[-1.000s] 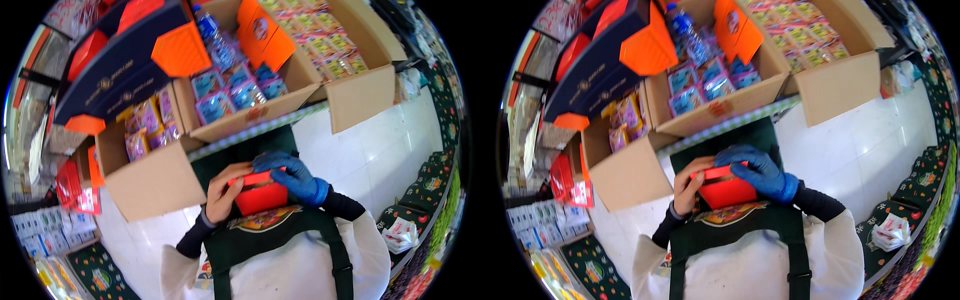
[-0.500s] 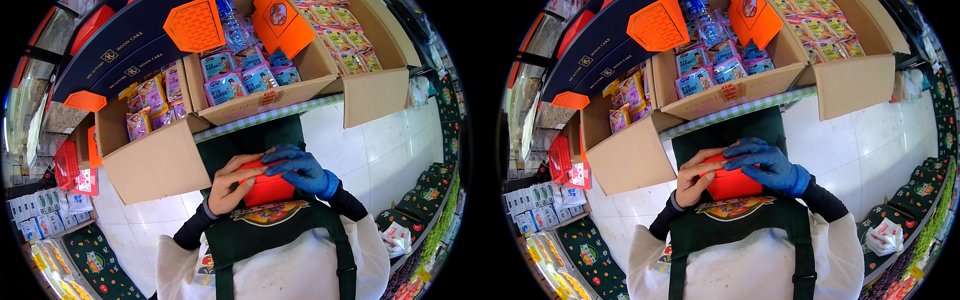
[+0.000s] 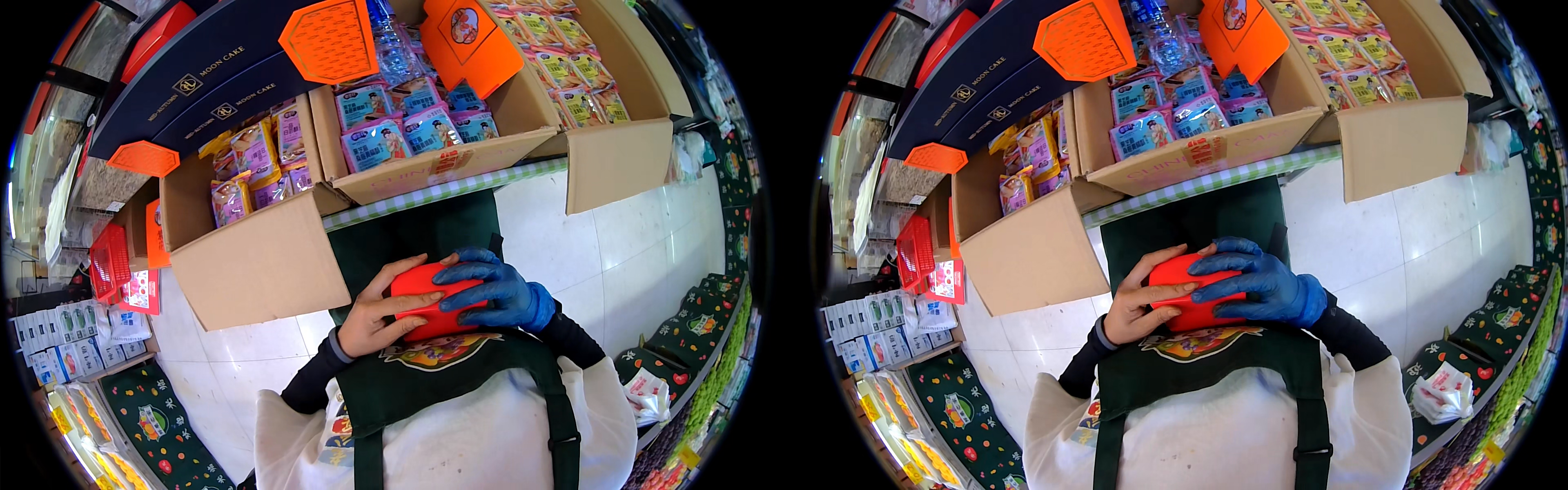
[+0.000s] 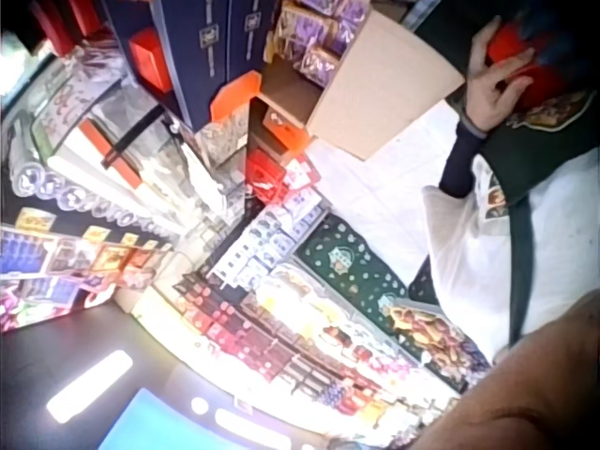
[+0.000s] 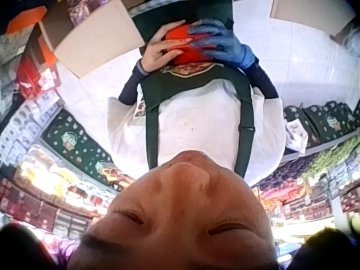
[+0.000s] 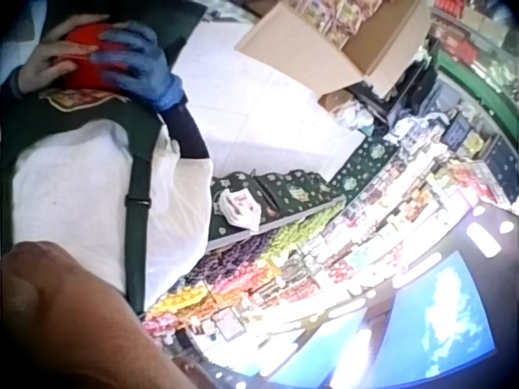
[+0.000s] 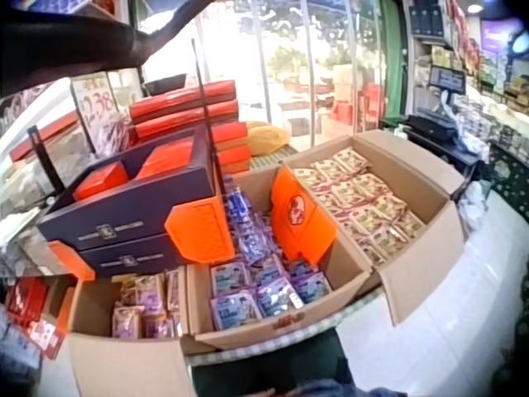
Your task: The person assembles small red and orange cardboard boxes by folding and interlocking the flaps. They repeatedly pick up flat-packed boxes, fold them into shape, and place the finished boxes into a larger blue display box.
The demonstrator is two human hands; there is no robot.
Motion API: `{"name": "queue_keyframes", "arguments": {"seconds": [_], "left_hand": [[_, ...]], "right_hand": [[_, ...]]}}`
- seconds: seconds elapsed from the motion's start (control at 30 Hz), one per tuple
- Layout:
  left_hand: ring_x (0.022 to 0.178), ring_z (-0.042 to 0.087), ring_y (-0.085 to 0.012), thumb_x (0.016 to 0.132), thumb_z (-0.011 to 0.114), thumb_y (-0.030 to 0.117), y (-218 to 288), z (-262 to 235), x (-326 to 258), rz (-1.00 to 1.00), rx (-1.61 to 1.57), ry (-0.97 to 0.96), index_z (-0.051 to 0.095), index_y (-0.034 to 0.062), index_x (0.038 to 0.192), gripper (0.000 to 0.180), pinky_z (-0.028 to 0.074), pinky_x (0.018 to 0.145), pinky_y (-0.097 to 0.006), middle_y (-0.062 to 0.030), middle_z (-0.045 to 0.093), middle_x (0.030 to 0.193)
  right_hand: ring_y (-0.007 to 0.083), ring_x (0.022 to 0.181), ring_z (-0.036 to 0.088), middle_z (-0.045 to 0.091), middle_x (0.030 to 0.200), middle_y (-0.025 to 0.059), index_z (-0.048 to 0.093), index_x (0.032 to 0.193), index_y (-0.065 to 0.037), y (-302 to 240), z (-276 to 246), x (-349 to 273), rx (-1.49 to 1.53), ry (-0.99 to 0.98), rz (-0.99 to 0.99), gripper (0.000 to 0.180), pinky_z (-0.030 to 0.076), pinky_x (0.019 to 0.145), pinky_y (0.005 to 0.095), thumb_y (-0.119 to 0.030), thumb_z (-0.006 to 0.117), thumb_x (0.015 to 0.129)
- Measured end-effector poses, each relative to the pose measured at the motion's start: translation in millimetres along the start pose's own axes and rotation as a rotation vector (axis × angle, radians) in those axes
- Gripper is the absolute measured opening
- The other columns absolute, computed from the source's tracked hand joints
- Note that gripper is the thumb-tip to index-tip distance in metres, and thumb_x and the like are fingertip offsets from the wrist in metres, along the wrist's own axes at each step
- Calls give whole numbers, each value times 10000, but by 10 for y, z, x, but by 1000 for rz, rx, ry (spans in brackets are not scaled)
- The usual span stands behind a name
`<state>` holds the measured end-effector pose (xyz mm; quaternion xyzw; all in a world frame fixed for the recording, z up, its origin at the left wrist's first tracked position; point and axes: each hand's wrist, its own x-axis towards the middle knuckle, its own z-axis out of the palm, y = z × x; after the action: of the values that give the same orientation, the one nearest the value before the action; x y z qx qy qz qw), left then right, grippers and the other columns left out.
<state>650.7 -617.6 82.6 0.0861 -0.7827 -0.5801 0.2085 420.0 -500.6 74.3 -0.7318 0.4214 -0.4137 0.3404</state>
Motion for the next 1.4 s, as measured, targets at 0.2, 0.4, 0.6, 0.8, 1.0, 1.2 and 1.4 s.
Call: {"name": "queue_keyframes", "arguments": {"seconds": [0.2,0.4,0.6,0.8,1.0,1.2,1.4], "left_hand": [[1262,406,-364,821,650,98,-8,66,-45,-19,-107,103,692,62,1075,260,315,1044,-415,-244,387,1368],[1289,367,-337,793,693,67,47,100,-24,94,-166,165,677,72,1103,311,294,1054,-427,-212,358,1391],[1322,340,-240,783,745,190,305,70,139,127,-229,466,133,38,1471,934,290,1075,-351,-156,271,1472],[1093,540,-285,963,437,383,634,-506,227,177,-1202,285,372,52,1355,517,466,904,-438,-128,545,1128],[1088,541,-278,959,457,351,696,-697,171,247,-1505,332,392,46,1328,483,468,896,-426,-120,540,1132],[1082,542,-271,954,478,319,701,-926,65,331,-1268,642,412,41,1300,449,470,889,-414,-112,535,1136],[1077,541,-248,929,514,211,799,-1538,73,282,-742,993,432,30,1260,385,473,885,-383,-102,533,1135]], "right_hand": [[351,1279,394,512,1307,155,664,1107,-133,-105,113,-42,34,233,100,363,287,1071,468,-138,730,750],[322,1125,514,616,1134,102,713,959,-134,-292,-9,105,-22,258,54,259,399,982,441,-63,722,711],[339,1153,503,574,1219,95,723,893,-172,-856,-273,725,-428,336,-562,274,384,982,497,-190,819,636],[370,1409,139,138,1511,222,123,1481,-106,-1240,-546,1596,21,-52,-268,1256,156,1115,487,-431,886,538],[378,1367,211,171,1481,217,170,1463,-46,-1314,-91,2111,-147,-193,-218,1241,200,1104,456,-406,876,508],[461,1216,332,290,1368,209,212,1452,-52,-1567,122,2433,-483,-118,-346,1188,331,1028,517,-368,844,497],[308,1267,383,386,1367,151,275,1434,-45,-1498,-520,3365,-356,-145,-432,1053,293,1077,415,-259,835,569]]}}
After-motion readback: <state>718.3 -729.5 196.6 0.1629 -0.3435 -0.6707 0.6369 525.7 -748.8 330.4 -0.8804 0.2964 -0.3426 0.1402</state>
